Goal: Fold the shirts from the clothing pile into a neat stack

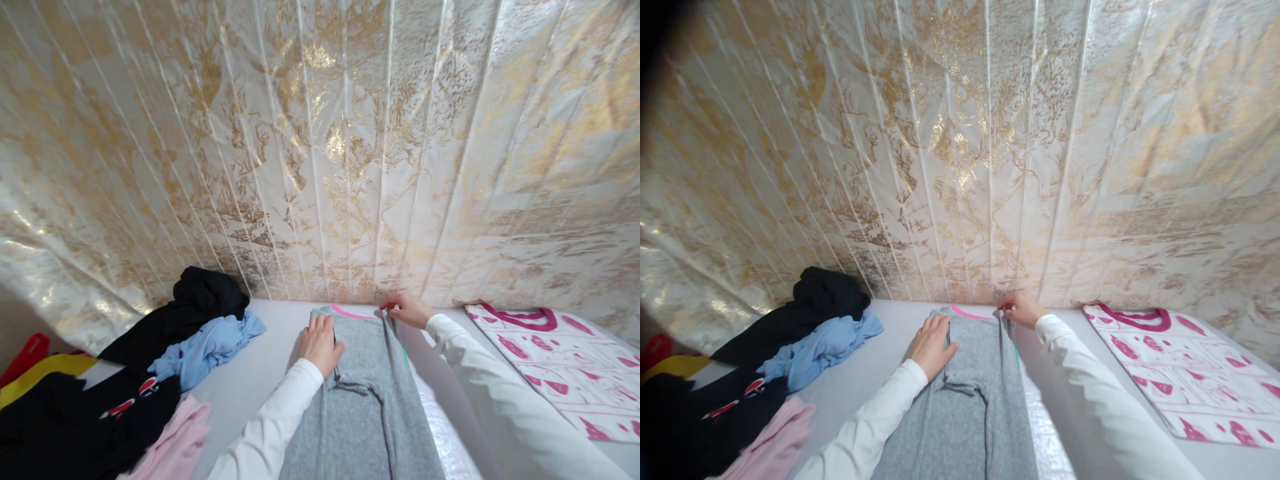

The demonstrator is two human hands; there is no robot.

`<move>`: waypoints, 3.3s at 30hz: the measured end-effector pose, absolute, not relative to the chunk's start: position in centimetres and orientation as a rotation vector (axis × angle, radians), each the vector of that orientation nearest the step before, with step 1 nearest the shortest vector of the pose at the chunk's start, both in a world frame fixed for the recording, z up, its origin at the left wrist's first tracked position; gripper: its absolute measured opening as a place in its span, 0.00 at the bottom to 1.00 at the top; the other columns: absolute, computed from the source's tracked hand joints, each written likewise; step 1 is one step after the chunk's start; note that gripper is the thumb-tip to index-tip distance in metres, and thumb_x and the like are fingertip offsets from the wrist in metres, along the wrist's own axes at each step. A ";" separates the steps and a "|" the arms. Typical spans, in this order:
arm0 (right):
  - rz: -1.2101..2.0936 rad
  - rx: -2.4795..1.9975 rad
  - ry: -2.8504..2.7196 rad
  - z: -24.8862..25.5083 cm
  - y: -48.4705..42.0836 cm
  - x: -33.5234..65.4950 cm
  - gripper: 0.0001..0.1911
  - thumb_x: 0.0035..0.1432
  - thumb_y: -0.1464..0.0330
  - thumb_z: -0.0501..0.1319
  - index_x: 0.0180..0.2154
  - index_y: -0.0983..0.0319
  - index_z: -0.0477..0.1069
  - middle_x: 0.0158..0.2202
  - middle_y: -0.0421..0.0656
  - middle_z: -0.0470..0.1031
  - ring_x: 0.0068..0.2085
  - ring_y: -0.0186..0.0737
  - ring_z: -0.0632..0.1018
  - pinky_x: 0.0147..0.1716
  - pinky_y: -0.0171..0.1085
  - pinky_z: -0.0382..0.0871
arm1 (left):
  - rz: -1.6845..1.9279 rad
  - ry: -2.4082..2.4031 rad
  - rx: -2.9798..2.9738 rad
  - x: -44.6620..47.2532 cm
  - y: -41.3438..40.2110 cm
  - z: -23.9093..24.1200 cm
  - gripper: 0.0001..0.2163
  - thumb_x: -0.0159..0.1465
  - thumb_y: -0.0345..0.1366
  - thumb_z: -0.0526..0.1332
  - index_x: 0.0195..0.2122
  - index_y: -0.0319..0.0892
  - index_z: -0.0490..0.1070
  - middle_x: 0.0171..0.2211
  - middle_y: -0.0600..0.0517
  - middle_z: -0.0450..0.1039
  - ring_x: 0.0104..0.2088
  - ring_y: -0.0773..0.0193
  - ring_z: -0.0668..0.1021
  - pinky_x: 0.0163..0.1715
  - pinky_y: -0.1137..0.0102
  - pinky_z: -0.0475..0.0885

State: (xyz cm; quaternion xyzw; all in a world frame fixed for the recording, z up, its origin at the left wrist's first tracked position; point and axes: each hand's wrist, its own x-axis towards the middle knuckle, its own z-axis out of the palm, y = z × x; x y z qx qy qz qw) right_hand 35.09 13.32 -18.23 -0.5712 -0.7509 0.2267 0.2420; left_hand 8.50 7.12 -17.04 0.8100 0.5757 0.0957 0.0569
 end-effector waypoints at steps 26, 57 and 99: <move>0.189 -1.559 -2.056 -19.2 5.7 32.1 0.22 0.59 0.65 0.50 0.54 0.59 0.62 0.56 0.49 0.66 0.55 0.44 0.68 0.53 0.45 0.60 | 0.371 1.671 2.122 7.8 6.8 -16.4 0.25 0.58 0.45 0.61 0.54 0.43 0.58 0.38 0.50 0.75 0.41 0.58 0.78 0.37 0.71 0.67; 0.075 -2.123 -1.988 -22.3 3.2 30.3 0.34 0.60 0.55 0.47 0.61 0.68 0.53 0.65 0.52 0.47 0.64 0.50 0.52 0.59 0.50 0.47 | 0.182 1.833 2.257 7.5 2.8 -16.9 0.19 0.65 0.43 0.51 0.56 0.44 0.63 0.42 0.45 0.77 0.43 0.54 0.78 0.41 0.66 0.69; 0.091 -1.754 -2.041 -17.1 6.5 32.9 0.22 0.51 0.79 0.47 0.48 0.62 0.64 0.51 0.50 0.64 0.46 0.41 0.73 0.44 0.39 0.64 | 0.543 1.528 2.595 7.5 10.9 -16.1 0.11 0.61 0.29 0.57 0.44 0.46 0.66 0.45 0.51 0.67 0.48 0.58 0.66 0.48 0.63 0.58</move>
